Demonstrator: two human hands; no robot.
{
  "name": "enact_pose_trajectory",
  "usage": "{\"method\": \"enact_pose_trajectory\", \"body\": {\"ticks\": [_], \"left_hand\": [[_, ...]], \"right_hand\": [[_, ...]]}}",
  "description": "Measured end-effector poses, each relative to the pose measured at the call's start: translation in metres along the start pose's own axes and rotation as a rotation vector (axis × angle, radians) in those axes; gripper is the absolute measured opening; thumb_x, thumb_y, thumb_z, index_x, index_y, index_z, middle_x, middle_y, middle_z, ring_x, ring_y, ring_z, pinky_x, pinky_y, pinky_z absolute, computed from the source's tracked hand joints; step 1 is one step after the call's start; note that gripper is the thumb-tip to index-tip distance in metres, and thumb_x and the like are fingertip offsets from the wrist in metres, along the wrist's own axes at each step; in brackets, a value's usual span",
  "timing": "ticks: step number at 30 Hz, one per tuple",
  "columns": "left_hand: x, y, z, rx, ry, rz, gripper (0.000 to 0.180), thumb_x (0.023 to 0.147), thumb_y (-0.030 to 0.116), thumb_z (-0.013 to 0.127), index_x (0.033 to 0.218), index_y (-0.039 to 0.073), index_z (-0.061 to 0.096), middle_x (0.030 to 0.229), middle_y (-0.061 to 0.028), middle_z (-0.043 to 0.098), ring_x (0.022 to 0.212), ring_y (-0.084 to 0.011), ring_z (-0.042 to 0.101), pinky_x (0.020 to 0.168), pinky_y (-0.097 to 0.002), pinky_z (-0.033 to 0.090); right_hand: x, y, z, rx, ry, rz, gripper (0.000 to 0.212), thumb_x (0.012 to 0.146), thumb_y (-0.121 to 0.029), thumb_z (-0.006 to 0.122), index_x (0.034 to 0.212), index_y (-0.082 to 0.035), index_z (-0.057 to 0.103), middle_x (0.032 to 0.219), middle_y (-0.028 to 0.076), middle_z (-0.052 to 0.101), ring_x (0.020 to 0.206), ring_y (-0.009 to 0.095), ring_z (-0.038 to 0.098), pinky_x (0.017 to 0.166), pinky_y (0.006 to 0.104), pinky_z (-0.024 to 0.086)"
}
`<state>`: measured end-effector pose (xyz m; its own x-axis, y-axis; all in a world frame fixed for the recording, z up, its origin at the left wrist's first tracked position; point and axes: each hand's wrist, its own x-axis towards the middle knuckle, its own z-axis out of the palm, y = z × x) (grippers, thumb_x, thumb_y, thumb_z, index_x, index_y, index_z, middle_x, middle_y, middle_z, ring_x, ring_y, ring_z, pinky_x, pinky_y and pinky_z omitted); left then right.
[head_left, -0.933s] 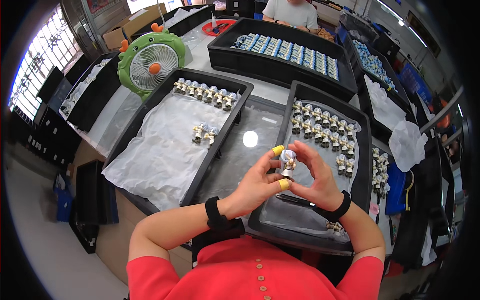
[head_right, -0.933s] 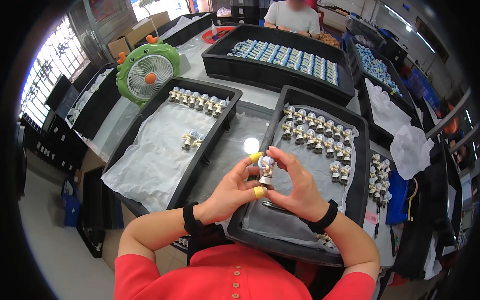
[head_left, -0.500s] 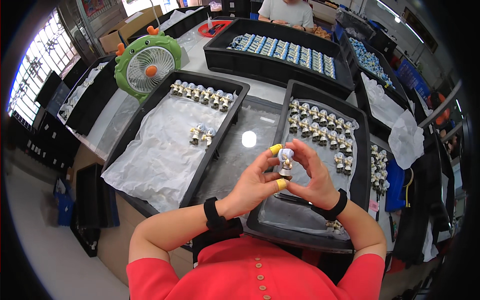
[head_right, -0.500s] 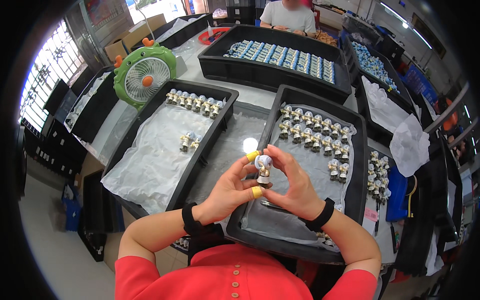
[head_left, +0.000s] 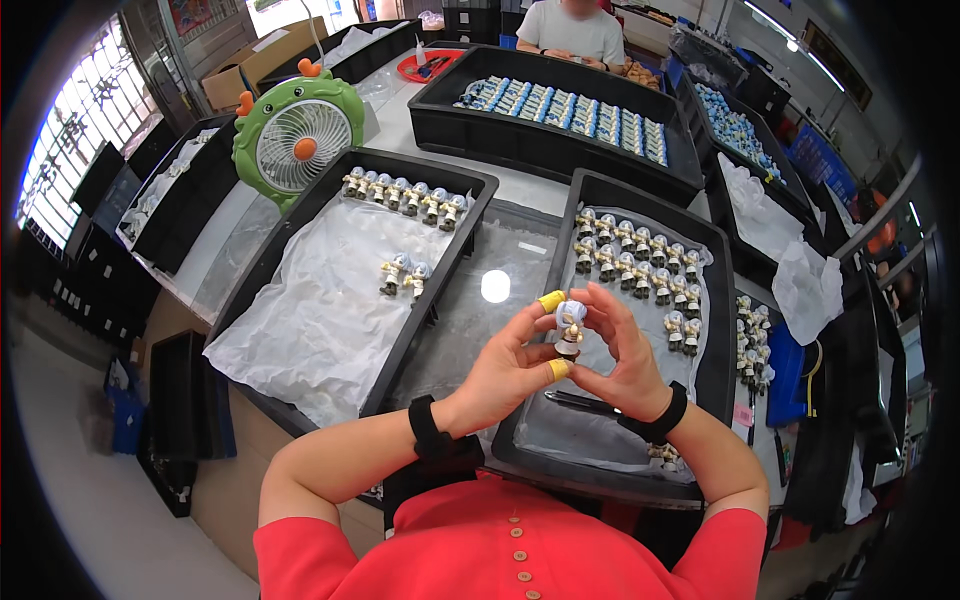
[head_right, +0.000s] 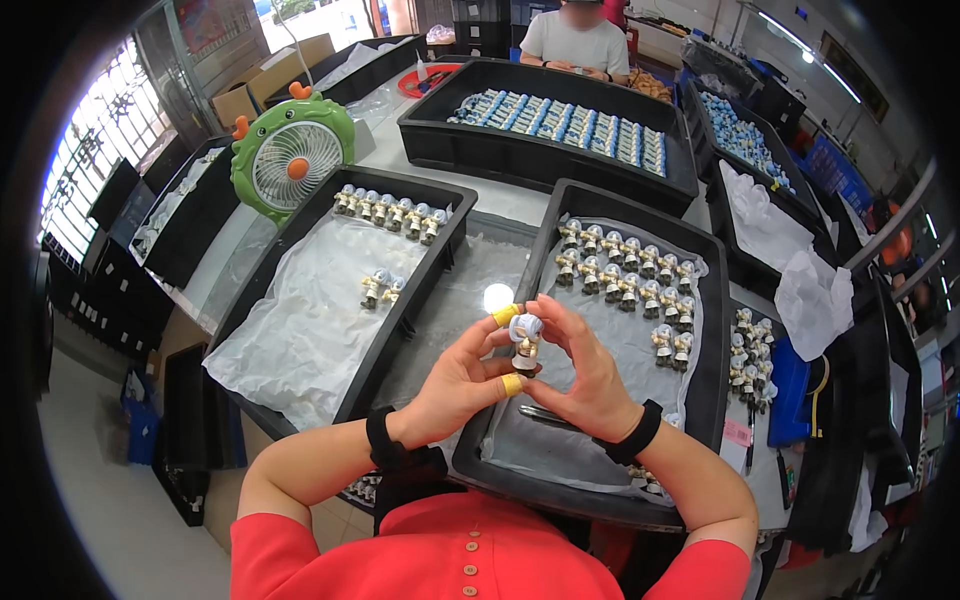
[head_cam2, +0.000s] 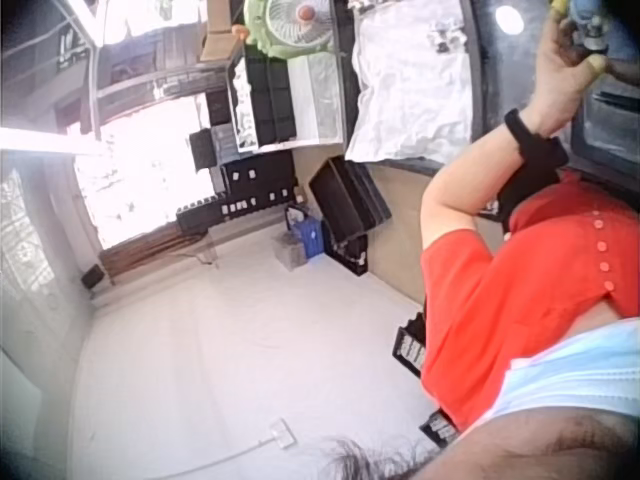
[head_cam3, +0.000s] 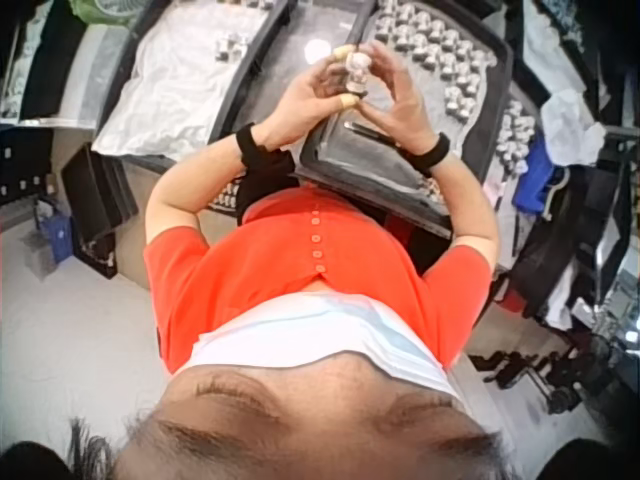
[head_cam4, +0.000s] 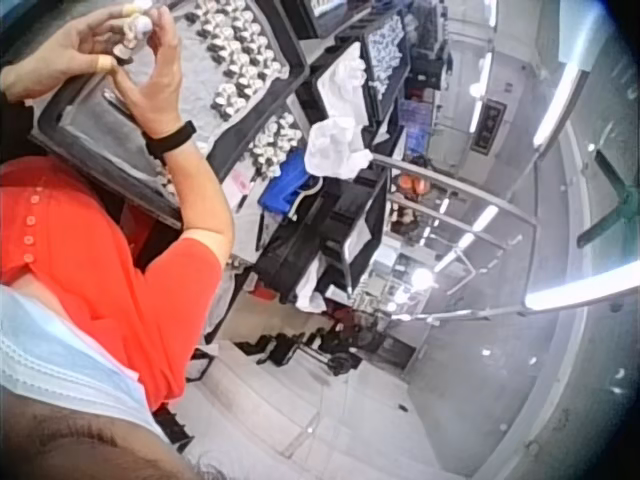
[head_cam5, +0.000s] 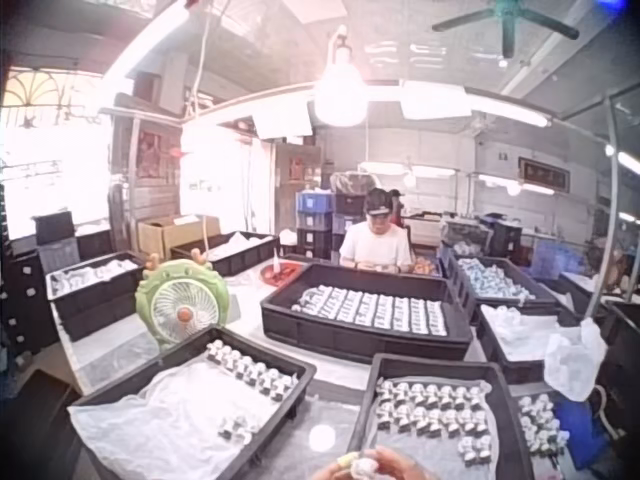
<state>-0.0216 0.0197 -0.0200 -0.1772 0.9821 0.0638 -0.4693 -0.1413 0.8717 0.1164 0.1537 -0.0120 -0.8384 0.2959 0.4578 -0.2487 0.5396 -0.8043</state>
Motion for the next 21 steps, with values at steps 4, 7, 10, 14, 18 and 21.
{"method": "enact_pose_trajectory", "body": {"ticks": [4,7,10,14,18,21], "left_hand": [[-0.0020,-0.0005,0.0010,0.036,0.022,0.013,0.069,0.087,-0.007,0.057,0.146,0.010,0.025,0.135,-0.0078,0.039,0.115,-0.0175,0.052,0.093,-0.0291,0.048],[-0.0023,-0.0004,0.0012,0.035,0.030,0.012,0.070,0.087,-0.006,0.059,0.146,0.010,0.025,0.132,-0.0077,0.040,0.114,-0.0172,0.053,0.093,-0.0289,0.049],[-0.0027,-0.0017,0.0008,0.042,0.044,0.011,0.070,0.086,-0.005,0.061,0.145,0.010,0.026,0.130,-0.0080,0.040,0.113,-0.0174,0.053,0.093,-0.0286,0.049],[-0.0028,0.0005,0.0012,0.068,0.053,-0.009,0.070,0.086,-0.005,0.062,0.145,0.010,0.027,0.127,-0.0083,0.040,0.112,-0.0181,0.053,0.092,-0.0286,0.049],[-0.0031,-0.0002,0.0015,0.089,0.067,0.002,0.070,0.085,-0.005,0.062,0.145,0.009,0.026,0.127,-0.0087,0.040,0.112,-0.0184,0.053,0.093,-0.0291,0.050],[-0.0030,-0.0040,0.0006,0.065,0.070,0.023,0.071,0.086,-0.004,0.061,0.145,0.009,0.025,0.126,-0.0090,0.040,0.109,-0.0188,0.055,0.093,-0.0297,0.049]], "right_hand": [[-0.0017,0.0026,0.0010,0.021,0.005,0.010,0.086,0.071,0.000,0.075,0.143,-0.007,0.028,0.136,0.016,0.045,0.124,0.027,0.049,0.103,0.0378,0.042],[-0.0016,0.0030,0.0007,0.016,-0.002,0.018,0.087,0.071,0.000,0.076,0.143,-0.007,0.027,0.137,0.016,0.045,0.124,0.027,0.049,0.104,0.0377,0.041],[-0.0009,0.0021,0.0006,0.018,-0.010,0.034,0.087,0.072,0.000,0.075,0.143,-0.008,0.027,0.137,0.016,0.045,0.125,0.027,0.049,0.105,0.0376,0.040],[-0.0008,0.0032,0.0021,0.111,-0.003,0.082,0.087,0.072,0.000,0.074,0.144,-0.008,0.026,0.138,0.016,0.044,0.125,0.026,0.048,0.106,0.0374,0.038],[-0.0014,0.0030,0.0014,0.112,-0.010,0.109,0.087,0.072,-0.001,0.074,0.144,-0.007,0.026,0.138,0.016,0.044,0.125,0.026,0.048,0.106,0.0374,0.038],[-0.0012,0.0041,0.0011,0.055,-0.017,0.082,0.087,0.071,-0.001,0.075,0.144,-0.008,0.026,0.139,0.015,0.044,0.125,0.025,0.048,0.105,0.0371,0.039]]}}
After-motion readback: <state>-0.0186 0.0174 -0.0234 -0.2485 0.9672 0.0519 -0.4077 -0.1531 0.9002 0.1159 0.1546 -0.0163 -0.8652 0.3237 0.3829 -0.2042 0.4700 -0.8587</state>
